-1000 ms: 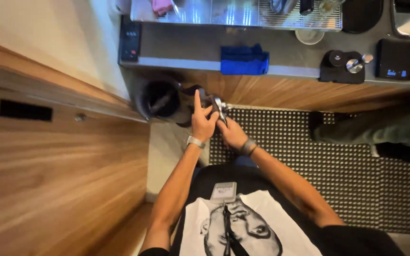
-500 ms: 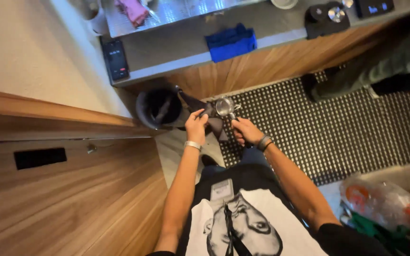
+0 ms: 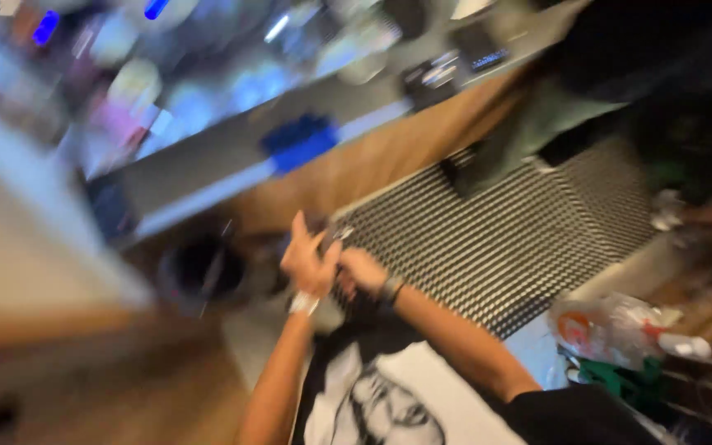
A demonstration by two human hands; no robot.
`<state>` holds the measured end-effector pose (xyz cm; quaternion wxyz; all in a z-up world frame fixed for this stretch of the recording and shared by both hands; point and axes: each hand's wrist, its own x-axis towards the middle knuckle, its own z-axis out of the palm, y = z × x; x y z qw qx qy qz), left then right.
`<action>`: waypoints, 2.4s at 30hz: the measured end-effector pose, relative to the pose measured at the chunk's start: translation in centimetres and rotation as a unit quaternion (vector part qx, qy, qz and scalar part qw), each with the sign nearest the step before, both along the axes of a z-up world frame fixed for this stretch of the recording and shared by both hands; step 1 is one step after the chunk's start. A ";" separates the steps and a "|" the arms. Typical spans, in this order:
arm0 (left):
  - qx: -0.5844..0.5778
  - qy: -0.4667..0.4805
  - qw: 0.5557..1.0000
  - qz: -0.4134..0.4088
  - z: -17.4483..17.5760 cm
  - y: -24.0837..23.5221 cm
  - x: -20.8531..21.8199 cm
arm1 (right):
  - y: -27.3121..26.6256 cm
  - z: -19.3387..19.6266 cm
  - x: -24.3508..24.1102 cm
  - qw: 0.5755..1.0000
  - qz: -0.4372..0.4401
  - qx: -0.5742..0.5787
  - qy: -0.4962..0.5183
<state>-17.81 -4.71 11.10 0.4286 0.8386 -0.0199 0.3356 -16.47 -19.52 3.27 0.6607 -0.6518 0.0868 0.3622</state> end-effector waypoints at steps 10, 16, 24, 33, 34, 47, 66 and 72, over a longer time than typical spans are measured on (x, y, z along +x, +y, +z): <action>0.139 0.401 0.904 -0.051 -4.6 1.9 5.4 | 0.6 4.0 4.2 0.975 0.094 -0.195 -0.057; -0.345 0.336 0.875 -0.052 -8.2 3.8 4.4 | -3.7 7.6 5.8 0.839 0.259 -0.353 -0.323; -0.508 0.270 0.805 0.147 -11.9 6.9 -0.6 | -4.9 14.1 3.8 0.968 0.106 0.226 -0.001; -0.383 0.045 0.922 0.042 1.9 4.8 -0.4 | -1.2 10.3 3.5 0.987 0.075 0.137 0.044; -0.387 0.043 0.921 0.028 2.2 4.8 0.4 | -0.1 9.7 3.0 0.989 0.063 0.132 0.036; -0.079 0.257 0.958 -0.102 -4.0 5.1 4.0 | 5.3 5.6 1.8 0.962 0.081 -0.220 -0.142; -0.197 0.332 0.920 -0.068 -1.2 -14.3 11.6 | -18.1 10.5 17.9 0.972 -0.028 0.157 -0.170; -0.295 0.327 0.897 -0.038 8.9 -27.7 20.4 | -23.0 9.4 24.6 0.904 0.003 -0.025 -0.427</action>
